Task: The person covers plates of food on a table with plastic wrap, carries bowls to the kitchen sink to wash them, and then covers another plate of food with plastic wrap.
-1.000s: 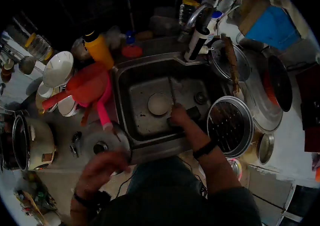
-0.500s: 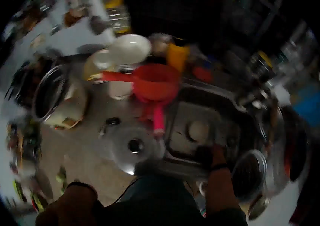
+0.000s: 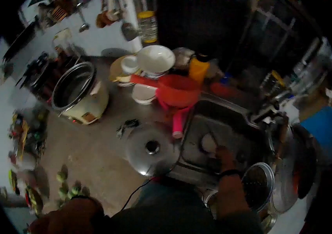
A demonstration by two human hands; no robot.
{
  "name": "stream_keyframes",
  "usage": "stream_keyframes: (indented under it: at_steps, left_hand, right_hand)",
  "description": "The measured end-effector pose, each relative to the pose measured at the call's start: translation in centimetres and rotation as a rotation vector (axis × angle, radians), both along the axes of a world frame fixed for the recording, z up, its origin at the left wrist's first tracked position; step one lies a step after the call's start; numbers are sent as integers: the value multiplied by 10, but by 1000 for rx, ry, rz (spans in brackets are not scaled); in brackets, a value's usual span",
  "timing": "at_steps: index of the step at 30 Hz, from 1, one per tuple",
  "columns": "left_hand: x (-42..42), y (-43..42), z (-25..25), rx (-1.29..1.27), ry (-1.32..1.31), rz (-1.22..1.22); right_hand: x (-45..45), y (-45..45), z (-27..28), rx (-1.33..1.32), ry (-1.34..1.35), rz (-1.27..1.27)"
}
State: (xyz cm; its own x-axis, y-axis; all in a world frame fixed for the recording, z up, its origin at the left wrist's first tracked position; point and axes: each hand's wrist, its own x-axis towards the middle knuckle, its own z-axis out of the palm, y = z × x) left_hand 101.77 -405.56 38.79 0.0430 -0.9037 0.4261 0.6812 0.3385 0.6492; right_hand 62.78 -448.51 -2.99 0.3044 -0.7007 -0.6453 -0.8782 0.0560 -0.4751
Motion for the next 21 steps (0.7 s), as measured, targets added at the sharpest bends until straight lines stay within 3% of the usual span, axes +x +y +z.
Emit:
stream_keyframes:
  at_steps: [2,4,5,8,14,16,18,19,20,21]
  left_hand:
    - [-2,1,-5,39,15,24]
    - [-3,-1,-11,84,39,48]
    - [-3,-2,-14,95,43,62]
    - [-2,-1,-22,135,58,107]
    - [2,6,-36,176,83,175]
    - [4,4,-38,181,82,189]
    - [4,3,-40,192,79,200]
    - [5,3,-42,198,80,206]
    - [5,2,-42,203,80,217]
    - [3,2,-44,220,87,226]
  right_hand:
    - [-3,-11,-10,-15,-14,-65]
    - [5,-16,-17,55,245,46]
    - [13,-13,-13,59,248,36]
    - [45,16,41,59,509,172]
    - [66,31,60,0,626,349]
    - [67,30,64,-76,569,420]
    - [39,37,64,-330,287,543]
    - [31,45,66,-571,-5,656]
    - [29,51,65,-580,-10,661]
    - [30,56,66,-559,-62,475]
